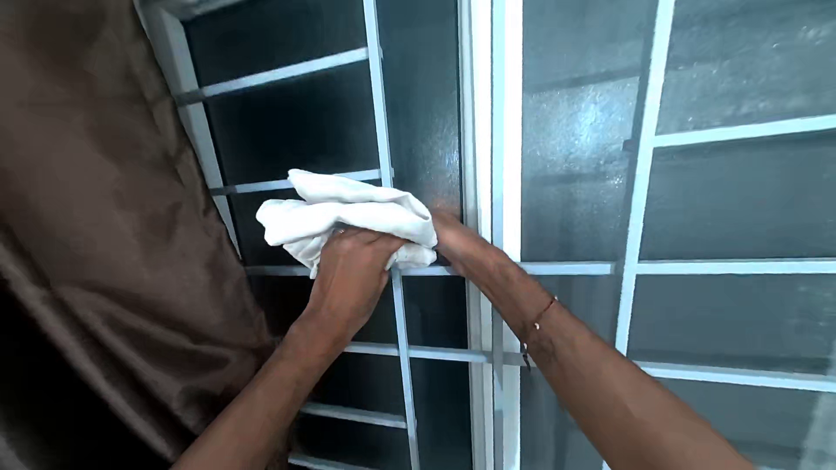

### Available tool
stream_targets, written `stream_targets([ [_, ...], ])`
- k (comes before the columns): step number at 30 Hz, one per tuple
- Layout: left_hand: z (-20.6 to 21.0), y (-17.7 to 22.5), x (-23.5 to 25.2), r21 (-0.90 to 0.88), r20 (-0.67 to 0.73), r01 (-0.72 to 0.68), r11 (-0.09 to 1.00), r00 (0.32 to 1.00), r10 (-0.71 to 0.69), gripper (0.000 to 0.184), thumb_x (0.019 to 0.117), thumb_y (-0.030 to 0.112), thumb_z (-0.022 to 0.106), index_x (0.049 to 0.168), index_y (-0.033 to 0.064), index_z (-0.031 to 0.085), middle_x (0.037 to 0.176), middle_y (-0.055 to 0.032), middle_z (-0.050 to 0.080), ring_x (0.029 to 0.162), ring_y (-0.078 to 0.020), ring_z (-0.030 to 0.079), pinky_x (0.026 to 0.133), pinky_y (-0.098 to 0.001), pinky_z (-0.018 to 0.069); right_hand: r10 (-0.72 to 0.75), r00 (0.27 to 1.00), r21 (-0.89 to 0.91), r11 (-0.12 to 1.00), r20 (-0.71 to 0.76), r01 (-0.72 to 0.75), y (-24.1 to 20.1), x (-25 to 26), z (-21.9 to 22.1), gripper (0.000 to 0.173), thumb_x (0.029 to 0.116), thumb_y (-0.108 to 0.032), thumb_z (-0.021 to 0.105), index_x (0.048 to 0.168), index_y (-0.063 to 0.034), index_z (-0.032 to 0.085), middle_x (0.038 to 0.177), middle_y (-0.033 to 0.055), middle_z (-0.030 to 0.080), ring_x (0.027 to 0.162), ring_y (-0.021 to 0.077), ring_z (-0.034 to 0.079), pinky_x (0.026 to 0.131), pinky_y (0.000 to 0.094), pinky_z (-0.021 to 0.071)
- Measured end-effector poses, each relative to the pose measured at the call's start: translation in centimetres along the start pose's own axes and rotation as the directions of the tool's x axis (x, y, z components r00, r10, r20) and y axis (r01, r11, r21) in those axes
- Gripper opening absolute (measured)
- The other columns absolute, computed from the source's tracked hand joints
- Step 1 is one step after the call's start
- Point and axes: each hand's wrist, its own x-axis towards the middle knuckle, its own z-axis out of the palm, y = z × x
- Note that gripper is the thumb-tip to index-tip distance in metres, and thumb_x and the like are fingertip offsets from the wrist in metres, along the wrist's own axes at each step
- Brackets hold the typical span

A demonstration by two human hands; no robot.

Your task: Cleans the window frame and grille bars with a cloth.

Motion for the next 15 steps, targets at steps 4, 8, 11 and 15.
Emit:
stream_targets([
  [4,-0.7,-1.0,3.3,0.029,-0.042,0.026,0.999,0.999,-0.025,0.033,0.0861,-0.012,0.062,0.106,0.0093,0.078,0.096,-0.0131,0.076,0.088,-0.0335,0.073,0.08,-0.0545,0.058,0.033,0.994,0.143,0.99,-0.109,-0.017,-0.4,0.5,0.0,0.064,0.1113,-0.051,0.027,0.105,-0.0007,0.066,0.084,0.0084,0.068,0.072,0.0156,0.067,0.069,0.0353,0.0565],
  [8,-2.0,-3.3,8.2,0.008,-0.056,-0.029,1.0,0.998,0.029,0.034,0.0915,-0.007,0.059,0.115,0.0128,0.075,0.112,-0.0111,0.074,0.102,-0.0317,0.072,0.086,-0.056,0.0578,-0.384,0.87,-0.118,0.923,-0.309,0.365,0.7,-2.3,-0.1,0.056,0.1107,-0.052,0.031,0.11,-0.0098,0.068,0.087,0.007,0.067,0.07,0.0197,0.064,0.061,0.0403,0.0538],
  [11,-3.1,-5.3,12.1,0.019,-0.066,-0.191,0.981,0.979,0.192,0.037,0.0946,-0.007,0.055,0.116,0.014,0.076,0.125,-0.0059,0.071,0.115,-0.0258,0.067,0.097,-0.0482,0.0551,-0.695,0.626,-0.456,0.712,-0.354,0.533,-0.7,-4.0,0.7,0.039,0.1087,-0.033,0.045,0.138,-0.0106,0.055,0.118,0.0104,0.059,0.091,0.0203,0.064,0.067,0.0371,0.0571],
  [15,-3.8,-5.7,15.2,0.066,-0.028,-0.3,0.952,0.953,0.302,0.034,0.099,-0.001,0.05,0.114,0.0137,0.077,0.148,-0.0004,0.059,0.112,-0.0265,0.066,0.094,-0.0446,0.0526,-0.9,0.357,-0.732,0.416,-0.248,0.54,-5.7,-4.0,1.7,0.048,0.1042,-0.028,0.049,0.147,-0.0087,0.053,0.149,0.018,0.043,0.132,0.033,0.047,0.097,0.0456,0.0504],
])
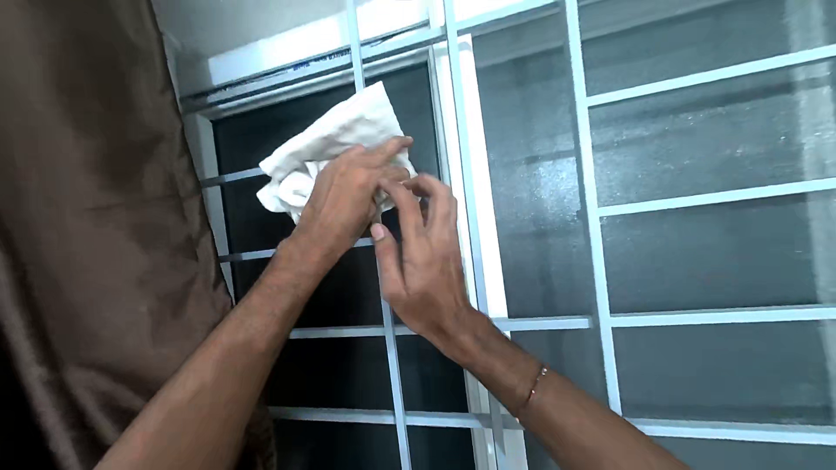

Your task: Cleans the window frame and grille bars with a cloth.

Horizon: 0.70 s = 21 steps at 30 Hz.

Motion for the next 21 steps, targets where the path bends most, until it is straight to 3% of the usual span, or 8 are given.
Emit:
stream_targets([
  [3,0.2,0.4,-1.7,-0.056,-0.065,0.07,0.996,0.995,-0.074,0.037,0.1034,0.02,0.047,0.129,0.0031,0.067,0.134,-0.0121,0.066,0.124,-0.0277,0.062,0.108,-0.044,0.0462,-0.101,0.991,-0.089,0.99,0.093,0.109,-0.3,5.2,1.4,0.046,0.104,-0.039,0.045,0.139,-0.0159,0.063,0.15,0.0162,0.048,0.14,0.0341,0.044,0.11,0.0533,0.0424],
  [6,0.7,2.3,-4.6,0.043,-0.088,0.225,0.973,0.971,-0.221,0.031,0.0992,0.011,0.062,0.124,-0.0083,0.064,0.12,-0.0295,0.066,0.117,-0.0431,0.064,0.102,-0.0569,0.0485,-0.01,0.905,-0.094,0.994,0.425,0.055,-0.7,9.6,2.9,0.051,0.1047,-0.051,0.037,0.136,-0.0253,0.068,0.154,0.0066,0.051,0.146,0.0318,0.04,0.11,0.0669,0.0313],
  [9,0.9,5.3,-5.2,0.19,0.003,0.258,0.947,0.965,-0.264,0.02,0.0974,0.01,0.065,0.112,-0.0025,0.07,0.111,-0.0246,0.069,0.105,-0.0421,0.067,0.093,-0.0604,0.0517,0.151,0.778,-0.189,0.981,0.61,-0.043,-1.3,12.0,3.9,0.058,0.1055,-0.05,0.033,0.146,-0.0189,0.06,0.169,0.0066,0.031,0.158,0.0344,0.017,0.111,0.0793,0.0209],
  [10,1.2,6.4,-5.5,0.222,0.012,0.252,0.942,0.965,-0.261,0.014,0.0922,0.014,0.068,0.099,0.0027,0.073,0.097,-0.0188,0.072,0.094,-0.0387,0.07,0.082,-0.0589,0.0561,0.186,0.762,-0.219,0.974,0.621,-0.059,-1.2,11.9,4.4,0.058,0.1051,-0.048,0.036,0.148,-0.0153,0.057,0.172,0.0044,0.023,0.159,0.0331,0.01,0.111,0.0808,0.0191],
  [12,1.1,9.4,-6.4,0.249,0.174,0.259,0.933,0.936,-0.307,0.013,0.0885,0.019,0.071,0.096,0.0097,0.075,0.095,-0.0129,0.071,0.099,-0.0382,0.068,0.079,-0.0552,0.0574,0.202,0.768,-0.25,0.967,0.608,-0.056,-0.6,10.9,5.3,0.062,0.1033,-0.041,0.044,0.158,-0.0125,0.042,0.175,-0.0016,0.006,0.16,0.0299,-0.002,0.11,0.0817,0.0167],
  [15,-1.6,12.2,-7.4,0.232,0.447,0.258,0.938,0.828,-0.338,0.031,0.0968,0.045,0.064,0.11,0.0191,0.076,0.117,-0.0038,0.072,0.124,-0.0335,0.061,0.088,-0.0489,0.0587,0.115,0.89,-0.269,0.963,0.441,0.008,1.0,8.5,7.2,0.071,0.1008,-0.036,0.052,0.165,-0.0203,0.027,0.174,-0.0122,-0.004,0.16,0.0258,-0.007,0.109,0.0806,0.0209],
  [18,-4.0,9.4,-7.6,0.183,0.248,0.281,0.942,0.914,-0.32,0.026,0.0919,0.043,0.063,0.079,0.0232,0.074,0.069,0.0041,0.065,0.064,-0.0171,0.068,0.049,-0.0435,0.0532,0.081,0.965,-0.303,0.953,0.251,-0.001,2.5,7.3,9.0,0.074,0.1001,-0.037,0.05,0.167,-0.025,0.02,0.174,-0.0137,-0.005,0.161,0.028,-0.006,0.11,0.0785,0.0282],
  [21,-6.4,4.5,-6.6,0.208,0.153,0.405,0.891,0.886,-0.438,0.031,0.0954,0.038,0.051,0.082,0.0224,0.074,0.069,0.0011,0.067,0.064,-0.0222,0.068,0.052,-0.0519,0.0515,0.117,0.982,-0.377,0.924,0.146,-0.054,1.8,6.5,9.7,0.074,0.1022,-0.039,0.045,0.167,-0.0195,0.018,0.175,-0.0068,-0.006,0.161,0.0307,-0.004,0.114,0.0753,0.0234],
])
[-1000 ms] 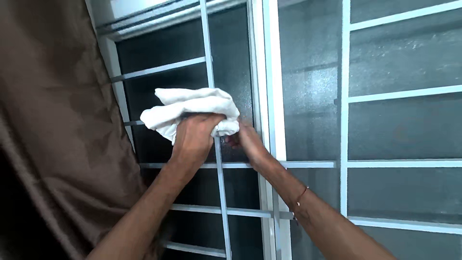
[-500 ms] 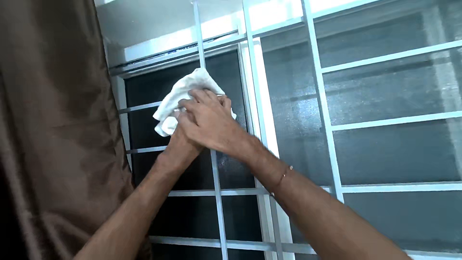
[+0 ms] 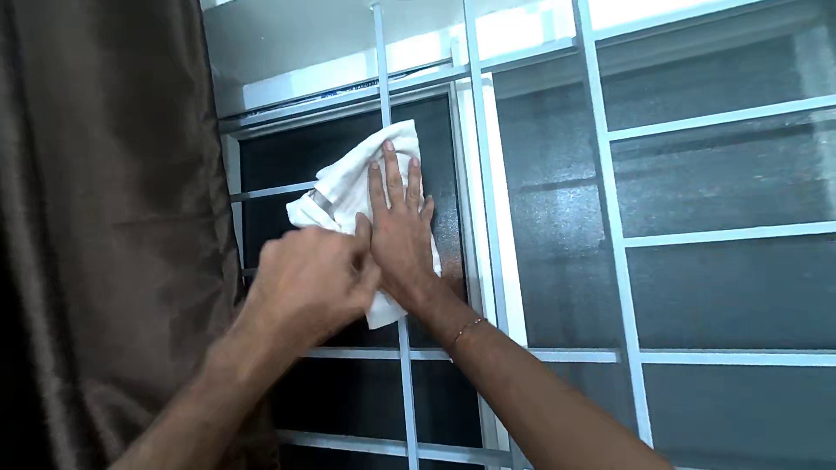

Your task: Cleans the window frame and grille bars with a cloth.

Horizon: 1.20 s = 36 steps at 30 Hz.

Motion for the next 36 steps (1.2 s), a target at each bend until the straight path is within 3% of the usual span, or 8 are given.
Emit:
stream_targets([
  [2,0.3,-3.3,2.0,-0.039,-0.153,0.019,0.999,0.988,-0.025,0.03,0.1004,0.028,0.049,0.097,0.0123,0.074,0.085,-0.01,0.072,0.076,-0.0336,0.07,0.061,-0.0604,0.0526,0.035,0.999,-0.073,0.997,-0.017,-0.036,-0.7,-0.2,0.1,0.074,0.1028,-0.041,0.042,0.167,-0.0152,0.015,0.175,-0.0027,-0.008,0.16,0.0309,-0.007,0.119,0.0739,0.0125],
  [7,2.5,-9.4,8.3,-0.201,-0.237,0.015,0.98,0.969,-0.064,0.048,0.1076,0.035,0.038,0.14,0.0028,0.053,0.141,-0.0241,0.053,0.128,-0.0413,0.055,0.104,-0.0618,0.0454,0.124,0.992,-0.031,0.992,-0.02,-0.125,-1.3,2.2,0.4,0.089,0.0943,-0.012,0.061,0.167,-0.0132,0.009,0.173,0.0152,-0.01,0.16,0.0379,0.0,0.121,0.0661,0.0247],
  [12,4.6,-10.4,11.1,-0.341,-0.272,0.001,0.94,0.957,-0.099,0.052,0.1112,0.043,0.03,0.131,0.0047,0.059,0.104,-0.0206,0.069,0.097,-0.0346,0.069,0.086,-0.0576,0.0531,0.206,0.978,0.021,0.978,0.032,-0.207,-1.8,5.2,-0.3,0.1,0.09,-0.004,0.065,0.166,-0.0077,0.001,0.167,0.0346,0.001,0.156,0.0451,0.018,0.121,0.0483,0.035],
  [18,6.8,-10.6,10.3,-0.499,-0.201,0.011,0.867,0.971,-0.128,0.065,0.1095,0.057,0.024,0.11,0.0062,0.066,0.084,-0.0148,0.065,0.081,-0.0269,0.068,0.074,-0.0545,0.0522,0.224,0.974,0.188,0.956,0.035,-0.226,-1.5,3.8,-0.8,0.077,0.1034,-0.008,0.053,0.166,-0.0073,0.008,0.165,0.0291,0.023,0.144,0.0357,0.047,0.107,0.0392,0.0522],
  [24,7.5,-9.5,9.4,-0.541,-0.268,0.05,0.84,0.936,-0.228,0.076,0.1094,0.057,0.018,0.107,-0.0004,0.066,0.088,-0.021,0.067,0.089,-0.0337,0.069,0.08,-0.0609,0.05,0.252,0.898,0.429,0.9,-0.362,-0.08,-0.8,4.8,-1.6,0.07,0.0945,0.007,0.053,0.16,0.0041,0.028,0.16,0.0208,0.041,0.143,0.025,0.05,0.112,0.035,0.0478],
  [29,8.0,-10.1,9.4,-0.533,-0.283,0.034,0.845,0.934,-0.217,0.068,0.1114,0.049,0.023,0.116,-0.0032,0.066,0.095,-0.0229,0.069,0.094,-0.0342,0.07,0.085,-0.058,0.0532,0.407,0.913,0.215,0.893,-0.009,-0.396,-1.7,10.7,-2.9,0.051,0.1109,-0.033,0.037,0.146,0.0035,0.046,0.133,0.0226,0.064,0.125,0.0357,0.062,0.103,0.0558,0.0486],
  [32,8.3,-10.4,9.4,-0.426,-0.278,0.052,0.903,0.942,-0.185,0.057,0.1125,0.037,0.026,0.121,-0.0058,0.064,0.096,-0.0268,0.069,0.094,-0.0419,0.07,0.083,-0.0619,0.0528,0.406,0.905,0.065,0.907,0.123,-0.416,-2.8,9.8,-3.5,0.038,0.1063,-0.022,0.047,0.134,0.0045,0.049,0.112,0.0214,0.068,0.103,0.0353,0.071,0.085,0.053,0.0579],
  [36,8.8,-9.6,9.1,-0.369,-0.282,0.104,0.924,0.934,-0.218,0.047,0.1111,0.022,0.028,0.115,-0.0085,0.064,0.098,-0.0296,0.068,0.099,-0.0455,0.068,0.086,-0.0638,0.0495,0.383,0.92,-0.115,0.921,0.082,-0.373,-3.2,5.0,-2.3,0.054,0.1034,-0.012,0.049,0.149,0.0106,0.033,0.114,0.0255,0.066,0.1,0.0376,0.071,0.088,0.0535,0.057],
])
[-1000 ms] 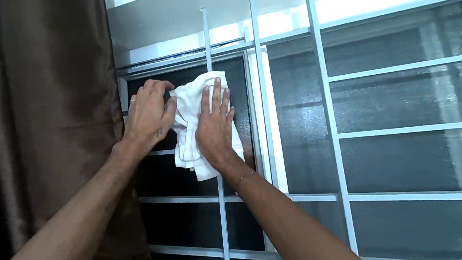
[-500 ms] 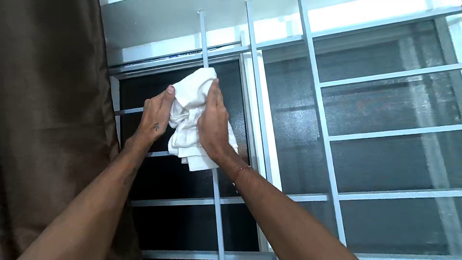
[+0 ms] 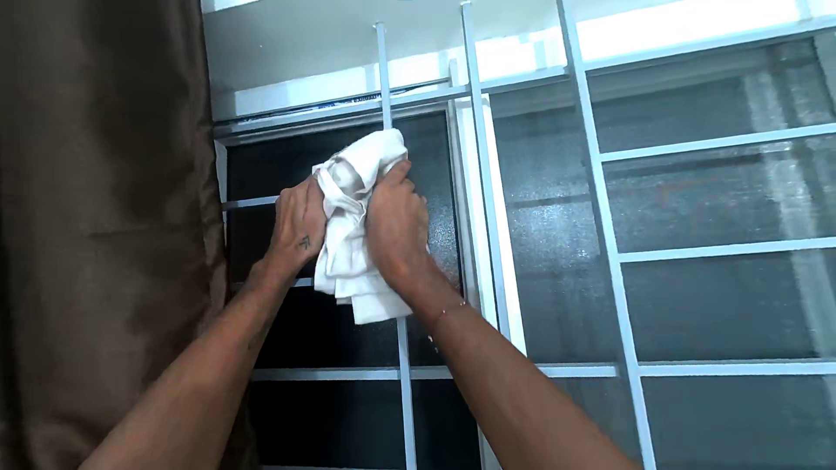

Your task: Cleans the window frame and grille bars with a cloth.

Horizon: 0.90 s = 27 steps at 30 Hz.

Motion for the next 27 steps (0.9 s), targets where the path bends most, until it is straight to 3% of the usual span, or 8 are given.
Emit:
stream_targets([
  [3,0.3,0.0,0.1,0.009,-0.039,-0.008,1.0,0.999,0.008,0.048,0.1113,0.022,0.029,0.113,-0.0095,0.065,0.095,-0.0305,0.068,0.096,-0.0477,0.068,0.084,-0.0652,0.0495,-0.006,1.0,0.025,1.0,0.013,0.006,-0.1,1.0,-0.1,0.053,0.1004,-0.011,0.054,0.145,0.0091,0.036,0.11,0.0232,0.066,0.092,0.0355,0.073,0.076,0.0491,0.0597],
  [7,-0.6,-0.3,0.9,0.001,0.018,-0.03,1.0,0.999,0.03,0.062,0.1127,0.037,0.021,0.101,-0.0057,0.065,0.081,-0.0254,0.064,0.084,-0.0447,0.067,0.073,-0.0639,0.0488,-0.029,0.999,0.113,0.993,0.034,0.025,-1.9,6.9,-1.8,0.044,0.0978,-0.015,0.06,0.133,0.0061,0.045,0.111,0.0207,0.067,0.097,0.0328,0.073,0.077,0.0478,0.0607],
  [9,-1.2,-0.4,1.2,0.032,0.067,-0.063,0.998,0.996,0.061,0.056,0.1128,0.029,0.024,0.105,-0.0063,0.066,0.083,-0.0263,0.066,0.085,-0.0463,0.068,0.074,-0.0655,0.0503,-0.004,1.0,0.114,0.994,-0.014,0.005,-2.6,7.9,-1.7,0.041,0.0949,-0.016,0.063,0.129,0.0025,0.048,0.107,0.0179,0.068,0.095,0.031,0.073,0.075,0.0471,0.0602],
  [12,-0.9,0.4,0.7,0.092,0.097,-0.025,0.995,0.995,0.016,0.035,0.1095,0.016,0.042,0.095,-0.0063,0.064,0.082,-0.0272,0.065,0.083,-0.0488,0.068,0.072,-0.0663,0.052,-0.004,0.996,0.045,0.999,-0.094,0.008,-2.0,5.6,-0.4,0.056,0.0948,-0.013,0.062,0.143,0.0033,0.039,0.116,0.0207,0.064,0.096,0.0327,0.072,0.074,0.0458,0.0608],
  [14,-0.3,1.3,0.3,0.103,0.038,0.012,0.995,0.999,-0.016,0.035,0.1072,0.015,0.048,0.084,-0.0075,0.061,0.08,-0.0277,0.063,0.08,-0.0491,0.067,0.068,-0.065,0.0515,-0.041,0.995,0.004,0.999,-0.096,0.042,-1.0,3.6,-0.1,0.074,0.0964,-0.011,0.061,0.158,0.0006,0.023,0.131,0.0229,0.058,0.107,0.0355,0.068,0.078,0.0474,0.0599],
  [19,0.1,0.8,-0.2,-0.001,-0.004,-0.007,1.0,1.0,0.007,0.038,0.1084,0.021,0.045,0.102,-0.0098,0.066,0.096,-0.031,0.067,0.096,-0.0501,0.068,0.084,-0.0678,0.0515,-0.126,0.99,0.015,0.992,-0.057,0.127,0.3,1.2,0.1,0.093,0.0912,-0.01,0.066,0.165,-0.003,0.01,0.146,0.0256,0.048,0.124,0.0393,0.059,0.081,0.0499,0.0591],
  [23,-0.3,1.1,0.0,-0.061,-0.027,-0.04,0.997,0.999,0.038,0.053,0.1112,0.028,0.03,0.088,-0.0068,0.062,0.08,-0.0249,0.063,0.082,-0.0438,0.067,0.073,-0.0625,0.0514,-0.057,0.993,0.01,0.998,-0.1,0.058,-1.6,5.5,-0.3,0.089,0.0833,-0.009,0.073,0.157,0.0039,0.025,0.141,0.0243,0.051,0.107,0.0358,0.068,0.075,0.0496,0.0596],
  [27,-0.4,1.2,0.2,-0.083,-0.006,0.019,0.996,1.0,-0.019,0.064,0.1129,0.042,0.025,0.095,-0.0049,0.064,0.078,-0.0239,0.064,0.08,-0.0433,0.069,0.071,-0.0634,0.052,-0.024,0.987,-0.131,0.991,-0.159,0.003,-2.7,6.4,0.2,0.077,0.0886,-0.012,0.068,0.153,0.0065,0.029,0.138,0.0219,0.052,0.096,0.0303,0.071,0.072,0.0429,0.0599],
])
